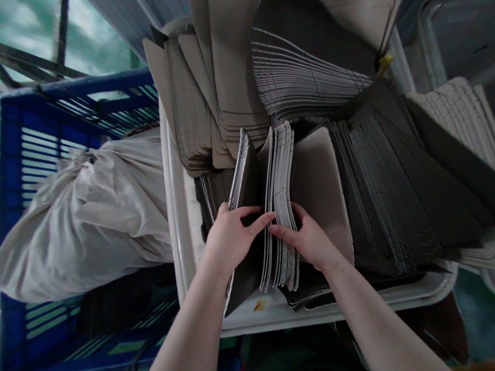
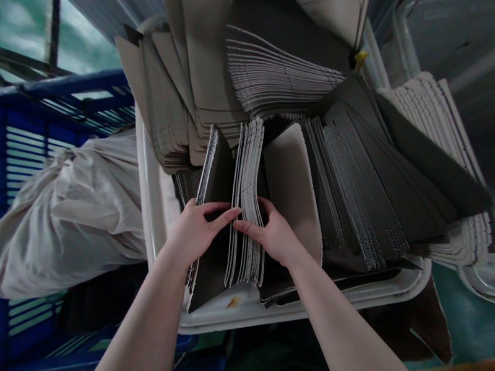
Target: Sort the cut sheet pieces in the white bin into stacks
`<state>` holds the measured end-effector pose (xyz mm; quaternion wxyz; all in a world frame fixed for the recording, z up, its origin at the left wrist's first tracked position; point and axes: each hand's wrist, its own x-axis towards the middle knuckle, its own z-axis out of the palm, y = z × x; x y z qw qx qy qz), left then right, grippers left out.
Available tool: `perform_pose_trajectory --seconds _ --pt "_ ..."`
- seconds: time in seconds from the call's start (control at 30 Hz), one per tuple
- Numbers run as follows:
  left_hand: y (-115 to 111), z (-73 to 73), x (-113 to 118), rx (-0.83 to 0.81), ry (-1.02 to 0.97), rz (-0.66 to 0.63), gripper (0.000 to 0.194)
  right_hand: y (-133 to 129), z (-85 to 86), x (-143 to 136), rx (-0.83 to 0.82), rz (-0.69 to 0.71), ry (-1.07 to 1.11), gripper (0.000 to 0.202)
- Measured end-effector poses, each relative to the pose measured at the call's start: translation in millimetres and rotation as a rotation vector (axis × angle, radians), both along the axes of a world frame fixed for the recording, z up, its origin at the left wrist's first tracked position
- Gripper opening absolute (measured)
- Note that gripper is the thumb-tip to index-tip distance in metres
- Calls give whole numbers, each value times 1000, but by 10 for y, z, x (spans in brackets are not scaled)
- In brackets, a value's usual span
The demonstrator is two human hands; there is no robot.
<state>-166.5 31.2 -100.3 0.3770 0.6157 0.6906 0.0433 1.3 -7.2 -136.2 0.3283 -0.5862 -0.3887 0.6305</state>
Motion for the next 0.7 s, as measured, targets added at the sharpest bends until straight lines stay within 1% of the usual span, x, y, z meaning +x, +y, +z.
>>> perform_pose_trajectory --seconds 0.2,0.33,0.57,0.7 --pt "-8 -2 23 3 29 15 63 -8 -21 -11 15 -2 21 63" --pt "-4 -18 10 2 -16 -1 60 -10 -28 -7 17 -2 15 64" --pt "1 0 -35 -12 -45 -19 54 -17 -24 3 3 -13 17 67" --pt "-14 -33 -73 23 -1 -20 50 -15 -28 4 -6 -18 17 67"
